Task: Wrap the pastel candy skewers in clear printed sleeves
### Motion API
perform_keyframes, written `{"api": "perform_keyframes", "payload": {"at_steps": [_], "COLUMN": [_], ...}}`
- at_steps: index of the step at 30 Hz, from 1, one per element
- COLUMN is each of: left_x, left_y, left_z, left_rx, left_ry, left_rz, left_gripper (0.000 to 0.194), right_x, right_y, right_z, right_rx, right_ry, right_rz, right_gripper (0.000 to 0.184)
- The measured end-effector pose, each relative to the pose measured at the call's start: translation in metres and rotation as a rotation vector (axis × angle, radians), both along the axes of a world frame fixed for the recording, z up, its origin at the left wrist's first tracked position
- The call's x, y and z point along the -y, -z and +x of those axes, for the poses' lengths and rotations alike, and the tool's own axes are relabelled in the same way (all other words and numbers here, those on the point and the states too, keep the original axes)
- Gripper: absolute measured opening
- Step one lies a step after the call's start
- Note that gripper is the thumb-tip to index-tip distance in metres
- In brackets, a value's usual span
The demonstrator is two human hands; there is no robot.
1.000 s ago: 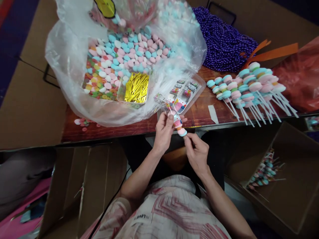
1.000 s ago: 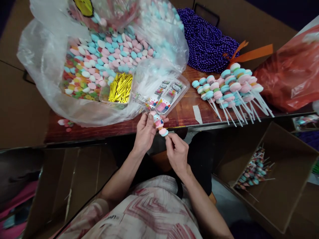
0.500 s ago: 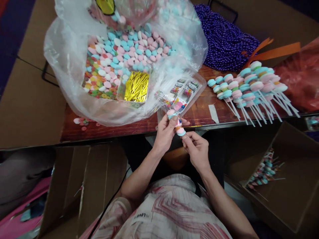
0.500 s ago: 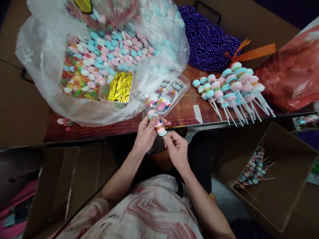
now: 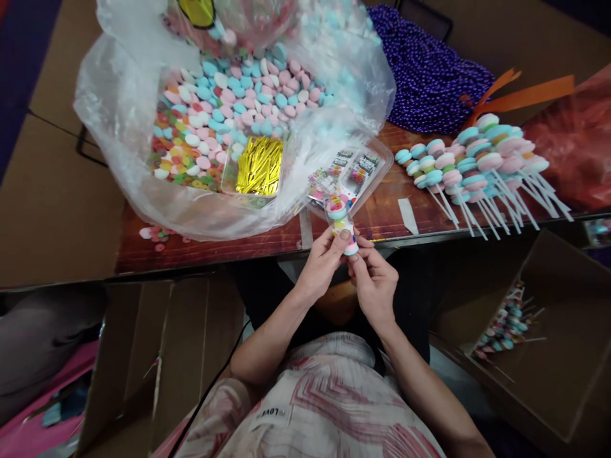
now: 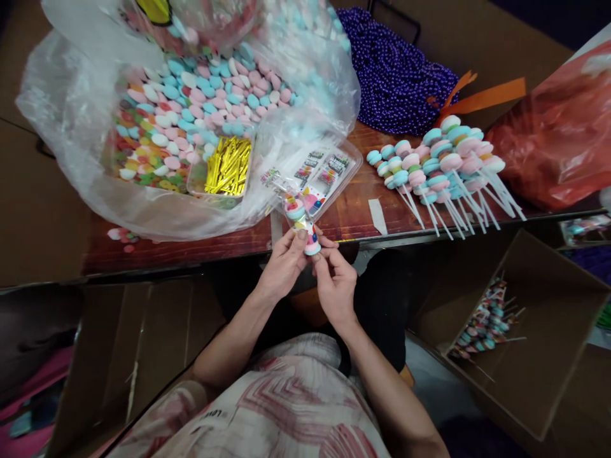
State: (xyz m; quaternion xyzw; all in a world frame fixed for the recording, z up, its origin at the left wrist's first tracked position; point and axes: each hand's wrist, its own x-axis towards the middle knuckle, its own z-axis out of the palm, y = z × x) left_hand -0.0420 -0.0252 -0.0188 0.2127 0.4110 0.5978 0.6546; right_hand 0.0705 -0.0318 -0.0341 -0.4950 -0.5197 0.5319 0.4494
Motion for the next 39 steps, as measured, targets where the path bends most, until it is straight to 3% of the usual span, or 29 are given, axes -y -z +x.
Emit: {"api": "perform_keyframes", "payload": {"at_steps": [3, 7, 12, 21, 26, 32, 39], "left_x": [0.001, -0.006, -0.017, -0.012, -0.01, -0.013, -0.01], "left_y": [-0.002, -0.008, -0.01, -0.002, -0.003, -0.007, -0.009], "left_z": [-0.009, -0.021, -0.024, -0.009, -0.008, -0.014, -0.005], "left_rx": [-0.062, -0.069, -0.035, -0.048, -0.049, -0.027, -0.037], "left_ry": [0.031, -0.163, -0.221, -0.246, -0.223, -0.205, -0.205], "left_rz": [-0.024, 0.003, -0.008, -0.057, -0.076, -0.094, -0.069], "left_gripper": [0.049, 0.05, 0.046, 0.047, 0.044, 0.048, 0.045], "right_x": [-0.002, -0.004, -0.002, -0.003, -0.006, -0.006, -0.003], "right_y": [-0.003, -0.009, -0.012, -0.009, -0.009, -0.01, -0.006], "right_z": [0.005, 0.012, 0.011, 0.012, 0.009, 0.015, 0.006], "right_rx": [-0.002, 0.06, 0.129, 0.413, 0.393, 0.263, 0.262], "right_ry": [-0.051, -0.108, -0.182, -0.122, -0.14, -0.207, -0.109], "right_rz": [-0.033, -0.027, 0.013, 0.373, 0.325, 0.138, 0.091], "right_gripper": [0.029, 0.028, 0.025, 0.017, 0.02, 0.025, 0.025]}}
